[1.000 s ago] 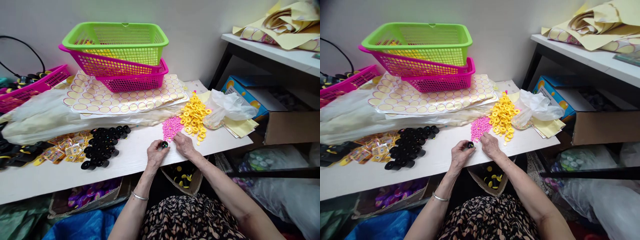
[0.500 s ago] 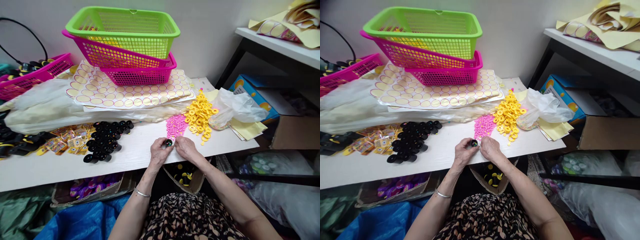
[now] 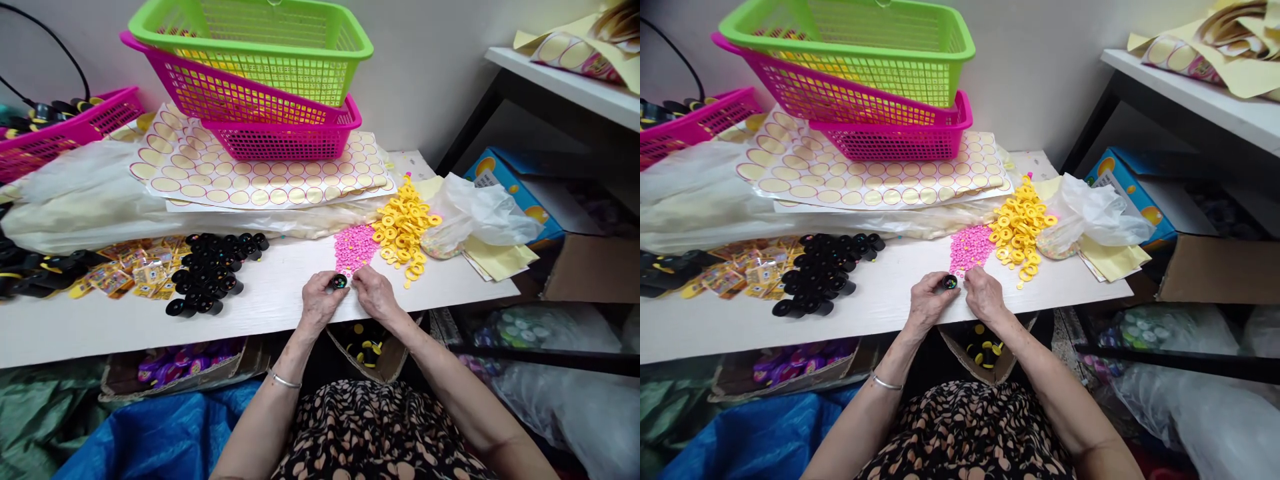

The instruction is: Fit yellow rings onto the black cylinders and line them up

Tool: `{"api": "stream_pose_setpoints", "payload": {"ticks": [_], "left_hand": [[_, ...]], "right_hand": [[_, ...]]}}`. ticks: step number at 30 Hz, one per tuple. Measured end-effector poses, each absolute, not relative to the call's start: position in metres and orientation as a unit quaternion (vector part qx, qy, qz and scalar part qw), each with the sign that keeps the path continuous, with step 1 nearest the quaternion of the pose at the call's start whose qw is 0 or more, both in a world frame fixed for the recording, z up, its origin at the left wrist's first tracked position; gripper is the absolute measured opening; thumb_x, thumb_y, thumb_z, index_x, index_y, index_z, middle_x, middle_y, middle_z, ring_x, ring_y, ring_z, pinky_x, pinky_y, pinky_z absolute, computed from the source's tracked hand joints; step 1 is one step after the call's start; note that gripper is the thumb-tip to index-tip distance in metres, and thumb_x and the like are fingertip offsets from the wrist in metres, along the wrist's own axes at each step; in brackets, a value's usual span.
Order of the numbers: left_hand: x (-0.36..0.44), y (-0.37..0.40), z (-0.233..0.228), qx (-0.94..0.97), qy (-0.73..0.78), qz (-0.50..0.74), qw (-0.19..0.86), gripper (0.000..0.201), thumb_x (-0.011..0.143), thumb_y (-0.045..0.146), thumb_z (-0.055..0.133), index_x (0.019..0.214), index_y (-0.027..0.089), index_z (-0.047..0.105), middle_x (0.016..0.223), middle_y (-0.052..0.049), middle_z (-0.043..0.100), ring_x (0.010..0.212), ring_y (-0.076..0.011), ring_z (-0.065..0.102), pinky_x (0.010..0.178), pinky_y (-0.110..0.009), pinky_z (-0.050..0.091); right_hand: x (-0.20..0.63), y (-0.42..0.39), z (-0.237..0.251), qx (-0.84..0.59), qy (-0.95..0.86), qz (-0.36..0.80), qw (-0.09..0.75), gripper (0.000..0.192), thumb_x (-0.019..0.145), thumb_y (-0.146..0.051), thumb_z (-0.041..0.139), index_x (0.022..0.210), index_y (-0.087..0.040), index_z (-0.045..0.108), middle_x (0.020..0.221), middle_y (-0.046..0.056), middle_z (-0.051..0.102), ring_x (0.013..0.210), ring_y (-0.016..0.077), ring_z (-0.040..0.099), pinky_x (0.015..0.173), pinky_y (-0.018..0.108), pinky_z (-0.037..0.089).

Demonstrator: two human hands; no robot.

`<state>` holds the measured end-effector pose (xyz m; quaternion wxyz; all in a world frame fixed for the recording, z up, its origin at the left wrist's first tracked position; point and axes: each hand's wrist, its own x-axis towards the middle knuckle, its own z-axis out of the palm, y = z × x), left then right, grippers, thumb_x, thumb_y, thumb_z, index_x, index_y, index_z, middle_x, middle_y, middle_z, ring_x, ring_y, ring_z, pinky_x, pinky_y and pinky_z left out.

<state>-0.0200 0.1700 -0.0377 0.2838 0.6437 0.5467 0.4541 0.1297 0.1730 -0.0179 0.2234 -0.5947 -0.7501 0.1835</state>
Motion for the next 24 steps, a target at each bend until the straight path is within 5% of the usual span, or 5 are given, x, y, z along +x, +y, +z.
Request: {"api": "stream_pose_setpoints", "payload": {"ticks": [4,18,24], "left_hand": [[-0.019,0.169,-0.037,0.642,0.549,0.454,0.283,0.024,0.064,0.022,0.070,0.088,0.019,0.067,0.083,-0.003,0.067,0.078,-0.0164,0.059,0.074,-0.030,0.047],[-0.022,0.170,-0.037,0.660,0.540,0.445,0.274,0.025,0.063,0.010,0.063,0.086,0.020,0.067,0.083,-0.001,0.067,0.080,-0.0168,0.059,0.076,-0.030,0.046],[-0.022,0.174,-0.043,0.654,0.535,0.460,0.273,0.026,0.065,0.021,0.067,0.091,0.021,0.066,0.086,-0.002,0.067,0.080,-0.0168,0.060,0.075,-0.030,0.047]], "right_hand": [[0.123,0.176,-0.011,-0.530,-0.754,0.195,0.336,0.014,0.085,-0.018,0.044,0.084,-0.019,0.057,0.079,0.003,0.054,0.077,0.0148,0.052,0.070,0.024,0.039],[0.105,0.188,0.017,-0.480,-0.867,0.092,0.096,0.018,0.081,-0.012,0.045,0.080,-0.016,0.063,0.077,0.005,0.056,0.074,0.0173,0.047,0.066,0.028,0.034],[0.123,0.188,0.019,-0.482,-0.837,0.166,0.199,0.014,0.084,-0.016,0.048,0.084,-0.018,0.061,0.079,0.003,0.056,0.076,0.0141,0.050,0.067,0.024,0.036]]}}
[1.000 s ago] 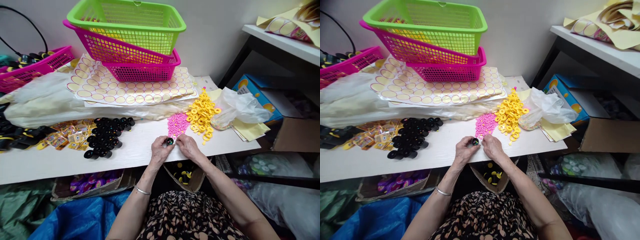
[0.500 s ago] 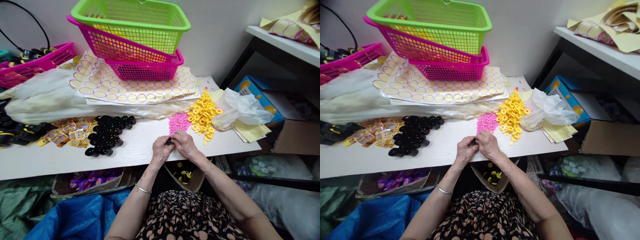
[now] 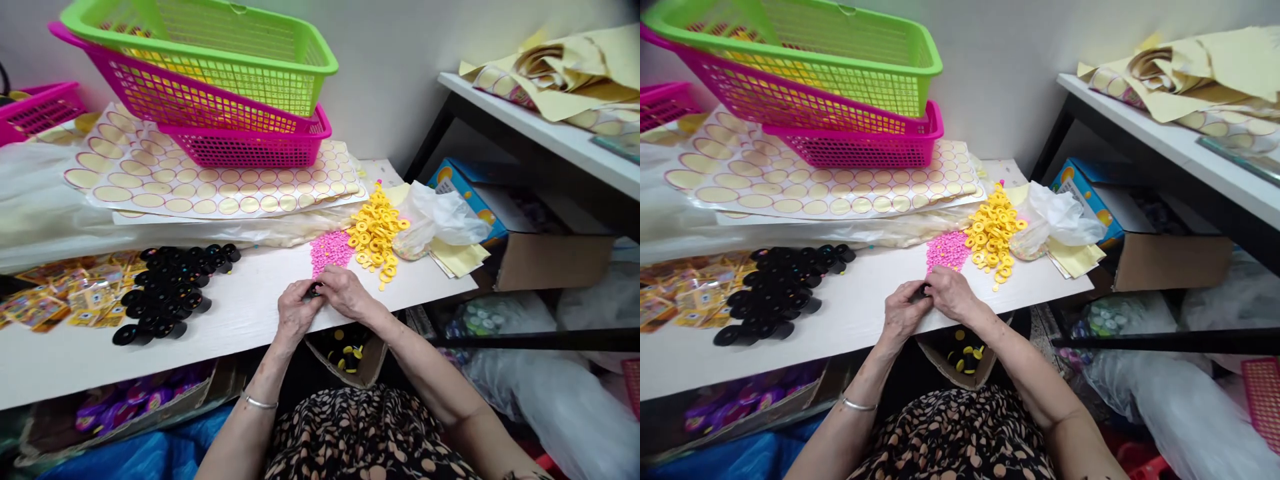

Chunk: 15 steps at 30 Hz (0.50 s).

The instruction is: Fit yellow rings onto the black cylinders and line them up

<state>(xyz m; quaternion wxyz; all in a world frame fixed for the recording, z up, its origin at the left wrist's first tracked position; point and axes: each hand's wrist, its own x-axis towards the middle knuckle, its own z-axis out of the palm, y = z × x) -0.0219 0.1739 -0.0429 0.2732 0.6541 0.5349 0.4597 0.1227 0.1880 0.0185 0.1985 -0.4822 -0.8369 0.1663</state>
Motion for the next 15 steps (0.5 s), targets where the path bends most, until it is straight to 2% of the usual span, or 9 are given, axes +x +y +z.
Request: {"api": "stream_pose_setpoints", "payload": {"ticks": [2,4,6,9,11,13,15], "left_hand": [[-0.022,0.175,-0.045,0.655,0.533,0.462,0.272,0.028,0.064,0.026,0.070,0.092,0.020,0.066,0.086,-0.003,0.067,0.079,-0.0170,0.060,0.075,-0.031,0.048],[-0.023,0.175,-0.046,0.655,0.535,0.461,0.269,0.030,0.063,0.029,0.071,0.091,0.020,0.066,0.086,-0.003,0.067,0.080,-0.0173,0.061,0.076,-0.031,0.048],[-0.023,0.175,-0.046,0.655,0.539,0.456,0.267,0.030,0.063,0.030,0.071,0.091,0.021,0.066,0.087,-0.003,0.067,0.080,-0.0174,0.061,0.076,-0.031,0.048],[-0.023,0.174,-0.046,0.653,0.545,0.453,0.266,0.030,0.062,0.029,0.072,0.090,0.021,0.066,0.087,-0.003,0.067,0.080,-0.0173,0.061,0.077,-0.031,0.048],[-0.023,0.174,-0.046,0.650,0.547,0.454,0.269,0.031,0.061,0.026,0.072,0.091,0.020,0.066,0.087,-0.002,0.067,0.080,-0.0171,0.061,0.077,-0.031,0.049],[-0.023,0.173,-0.046,0.648,0.548,0.454,0.271,0.033,0.060,0.024,0.072,0.092,0.020,0.066,0.088,-0.002,0.067,0.081,-0.0170,0.061,0.077,-0.031,0.049],[-0.023,0.172,-0.046,0.649,0.549,0.453,0.269,0.035,0.059,0.021,0.071,0.093,0.020,0.065,0.090,-0.002,0.067,0.082,-0.0171,0.061,0.078,-0.031,0.049]], "right_hand": [[0.140,0.182,0.015,-0.544,-0.786,0.150,0.254,0.013,0.086,-0.022,0.048,0.082,-0.018,0.060,0.080,0.003,0.056,0.076,0.0135,0.051,0.068,0.023,0.037],[0.159,0.173,0.009,-0.650,-0.710,0.079,0.259,0.017,0.086,-0.028,0.048,0.077,-0.017,0.057,0.079,0.004,0.055,0.076,0.0150,0.051,0.066,0.025,0.036],[0.175,0.163,0.001,-0.739,-0.639,0.005,0.214,0.021,0.085,-0.036,0.050,0.077,-0.017,0.056,0.081,0.006,0.055,0.077,0.0176,0.051,0.063,0.026,0.035],[0.189,0.153,-0.010,-0.789,-0.597,-0.045,0.138,0.031,0.082,-0.044,0.052,0.087,-0.014,0.055,0.087,0.010,0.056,0.078,0.0205,0.053,0.059,0.027,0.035],[0.192,0.151,-0.016,-0.791,-0.601,-0.051,0.106,0.029,0.084,-0.041,0.050,0.091,-0.013,0.054,0.089,0.011,0.056,0.079,0.0211,0.054,0.059,0.028,0.036],[0.193,0.151,-0.019,-0.781,-0.618,-0.052,0.074,0.020,0.088,-0.030,0.044,0.090,-0.013,0.055,0.090,0.011,0.056,0.079,0.0205,0.055,0.059,0.027,0.036],[0.194,0.154,-0.018,-0.764,-0.642,-0.050,0.034,0.019,0.088,-0.018,0.038,0.089,-0.013,0.056,0.090,0.012,0.056,0.078,0.0202,0.057,0.058,0.027,0.037]]}}
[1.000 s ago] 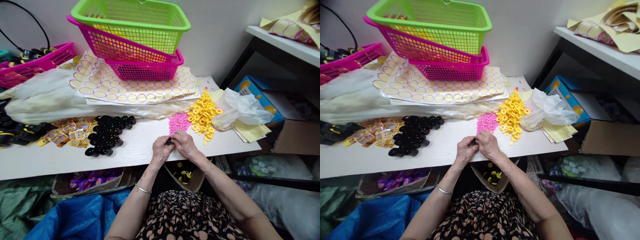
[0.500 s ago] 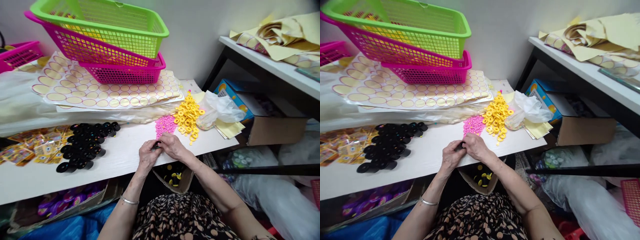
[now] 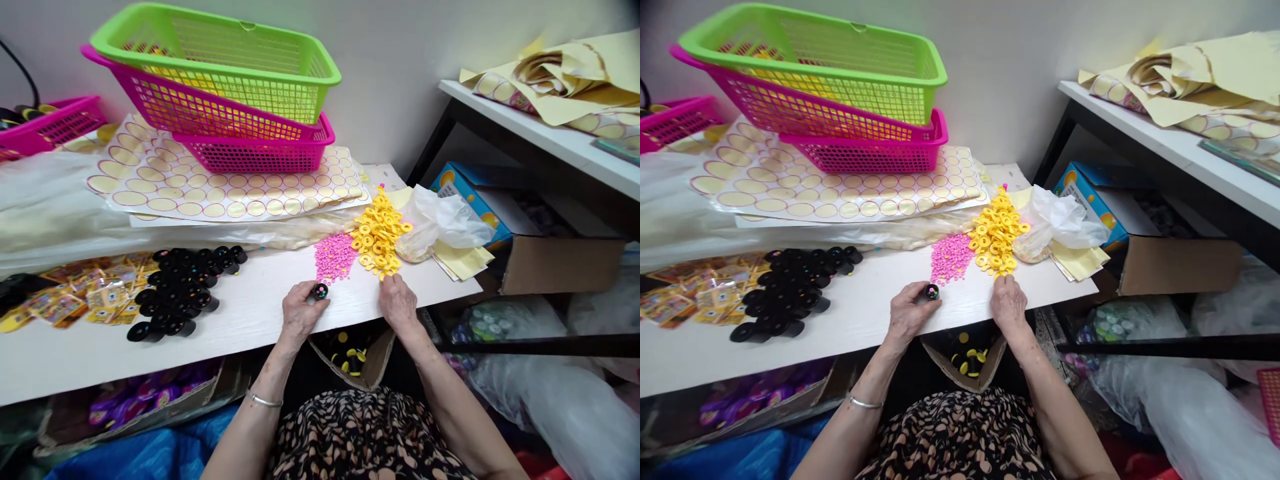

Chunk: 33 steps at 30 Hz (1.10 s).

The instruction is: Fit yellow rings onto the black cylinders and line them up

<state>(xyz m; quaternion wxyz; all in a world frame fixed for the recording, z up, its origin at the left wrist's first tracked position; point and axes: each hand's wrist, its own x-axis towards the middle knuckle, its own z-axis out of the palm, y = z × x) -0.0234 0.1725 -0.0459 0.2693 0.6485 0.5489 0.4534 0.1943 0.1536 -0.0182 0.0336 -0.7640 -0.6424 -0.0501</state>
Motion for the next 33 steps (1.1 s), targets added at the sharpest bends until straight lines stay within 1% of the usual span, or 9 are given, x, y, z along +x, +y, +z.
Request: {"api": "stream_pose_setpoints", "payload": {"ticks": [5,9,13,17,19,23,28,30,33], "left_hand": [[-0.025,0.173,-0.044,0.633,0.549,0.466,0.284,0.038,0.057,0.018,0.070,0.095,0.018,0.064,0.089,-0.003,0.065,0.078,-0.0153,0.059,0.076,-0.029,0.048],[-0.024,0.171,-0.039,0.588,0.547,0.511,0.307,0.032,0.060,0.025,0.071,0.090,0.016,0.065,0.086,-0.003,0.063,0.073,-0.0133,0.056,0.070,-0.027,0.047],[-0.025,0.157,-0.029,0.552,0.555,0.566,0.258,0.029,0.064,0.028,0.070,0.091,0.017,0.065,0.088,-0.004,0.062,0.077,-0.0142,0.055,0.068,-0.027,0.046],[-0.018,0.133,-0.019,0.538,0.563,0.588,0.217,0.023,0.068,0.026,0.067,0.089,0.018,0.066,0.087,-0.004,0.063,0.075,-0.0143,0.054,0.066,-0.027,0.045],[-0.010,0.122,-0.013,0.516,0.555,0.589,0.279,0.020,0.070,0.027,0.066,0.088,0.018,0.067,0.083,-0.004,0.063,0.071,-0.0127,0.054,0.066,-0.026,0.045],[0.007,0.107,0.000,0.423,0.509,0.537,0.523,0.027,0.070,0.031,0.068,0.092,0.017,0.068,0.074,-0.001,0.064,0.062,-0.0095,0.054,0.059,-0.022,0.045],[0.004,0.108,0.006,0.345,0.487,0.498,0.628,0.021,0.060,0.028,0.074,0.074,0.013,0.069,0.058,0.001,0.061,0.047,-0.0049,0.044,0.044,-0.018,0.034],[0.001,0.113,0.005,0.293,0.500,0.528,0.620,0.021,0.056,0.025,0.077,0.070,0.012,0.067,0.054,0.003,0.059,0.043,-0.0036,0.042,0.041,-0.017,0.031],[-0.001,0.118,0.004,0.219,0.502,0.566,0.617,0.021,0.051,0.021,0.078,0.066,0.012,0.066,0.056,0.002,0.062,0.047,-0.0060,0.051,0.046,-0.018,0.038]], "right_hand": [[0.202,0.157,-0.001,-0.712,-0.700,-0.001,-0.056,0.023,0.083,-0.007,0.038,0.091,-0.011,0.059,0.093,0.014,0.058,0.074,0.0207,0.060,0.057,0.028,0.038],[0.214,0.158,0.015,-0.673,-0.735,0.047,-0.065,0.023,0.078,-0.004,0.040,0.086,-0.011,0.060,0.089,0.015,0.059,0.074,0.0203,0.060,0.062,0.029,0.038],[0.228,0.157,0.020,-0.646,-0.750,0.120,0.076,0.016,0.072,-0.007,0.046,0.069,-0.013,0.061,0.073,0.007,0.059,0.069,0.0167,0.055,0.060,0.027,0.036],[0.221,0.146,0.021,-0.606,-0.624,0.379,0.317,0.010,0.066,-0.016,0.054,0.072,-0.014,0.063,0.057,-0.002,0.054,0.051,0.0093,0.045,0.049,0.022,0.033],[0.208,0.139,0.022,-0.555,-0.533,0.527,0.362,0.015,0.062,-0.020,0.061,0.075,-0.013,0.064,0.054,-0.004,0.055,0.044,0.0073,0.042,0.043,0.021,0.032],[0.176,0.130,0.023,-0.459,-0.466,0.682,0.327,0.018,0.058,-0.021,0.068,0.073,-0.012,0.065,0.050,-0.004,0.056,0.039,0.0057,0.042,0.039,0.019,0.032],[0.145,0.123,0.024,-0.466,-0.454,0.694,0.308,0.021,0.061,-0.023,0.066,0.078,-0.011,0.064,0.051,-0.005,0.054,0.040,0.0050,0.042,0.040,0.018,0.033],[0.135,0.120,0.024,-0.483,-0.471,0.655,0.341,0.033,0.064,-0.026,0.067,0.093,-0.014,0.061,0.061,-0.004,0.056,0.045,0.0053,0.044,0.044,0.019,0.035],[0.123,0.115,0.023,-0.499,-0.572,0.538,0.367,0.041,0.067,-0.027,0.067,0.106,-0.019,0.056,0.079,-0.001,0.060,0.061,0.0089,0.050,0.056,0.022,0.041]]}}
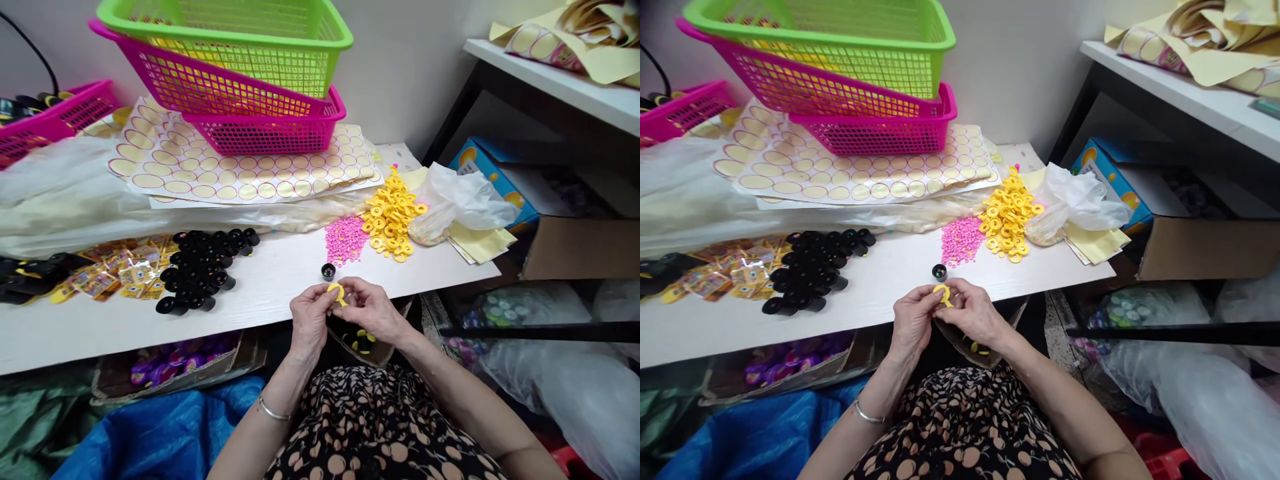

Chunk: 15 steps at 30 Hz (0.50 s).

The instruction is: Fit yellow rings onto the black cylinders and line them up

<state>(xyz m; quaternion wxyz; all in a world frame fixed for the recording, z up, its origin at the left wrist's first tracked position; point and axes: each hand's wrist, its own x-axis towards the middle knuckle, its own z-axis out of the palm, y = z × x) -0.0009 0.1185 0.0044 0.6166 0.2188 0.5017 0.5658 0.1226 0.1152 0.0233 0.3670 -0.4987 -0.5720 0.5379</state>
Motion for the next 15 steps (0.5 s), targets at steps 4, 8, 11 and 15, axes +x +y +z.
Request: {"api": "stream_pose_setpoints", "payload": {"ticks": [4,8,11,15], "left_hand": [[0.002,0.122,0.009,0.156,0.485,0.573,0.642,0.020,0.048,0.018,0.077,0.064,0.012,0.066,0.063,-0.001,0.066,0.055,-0.0094,0.057,0.053,-0.021,0.043],[-0.004,0.129,0.008,0.178,0.496,0.590,0.612,0.018,0.056,0.025,0.073,0.067,0.012,0.067,0.065,-0.001,0.065,0.054,-0.0077,0.054,0.050,-0.020,0.039],[-0.013,0.140,0.000,0.194,0.540,0.623,0.531,0.020,0.058,0.026,0.072,0.071,0.011,0.066,0.065,-0.001,0.064,0.051,-0.0050,0.048,0.047,-0.018,0.035],[-0.019,0.157,-0.009,0.192,0.574,0.619,0.500,0.025,0.055,0.024,0.072,0.074,0.010,0.066,0.062,-0.001,0.061,0.050,-0.0052,0.047,0.046,-0.018,0.035]], "right_hand": [[0.114,0.118,0.022,-0.537,-0.722,0.282,0.333,0.024,0.076,-0.022,0.056,0.099,-0.018,0.059,0.086,0.005,0.060,0.079,0.0168,0.051,0.073,0.029,0.041],[0.114,0.134,0.017,-0.519,-0.776,0.188,0.304,0.020,0.082,-0.026,0.051,0.099,-0.016,0.057,0.083,0.006,0.060,0.079,0.0183,0.051,0.073,0.029,0.039],[0.114,0.150,0.013,-0.517,-0.783,0.169,0.302,0.023,0.084,-0.033,0.051,0.099,-0.017,0.057,0.089,0.007,0.059,0.083,0.0185,0.051,0.074,0.028,0.039],[0.111,0.168,0.008,-0.518,-0.798,0.159,0.263,0.021,0.082,-0.037,0.053,0.091,-0.018,0.058,0.087,0.006,0.058,0.083,0.0188,0.050,0.073,0.028,0.039]]}}
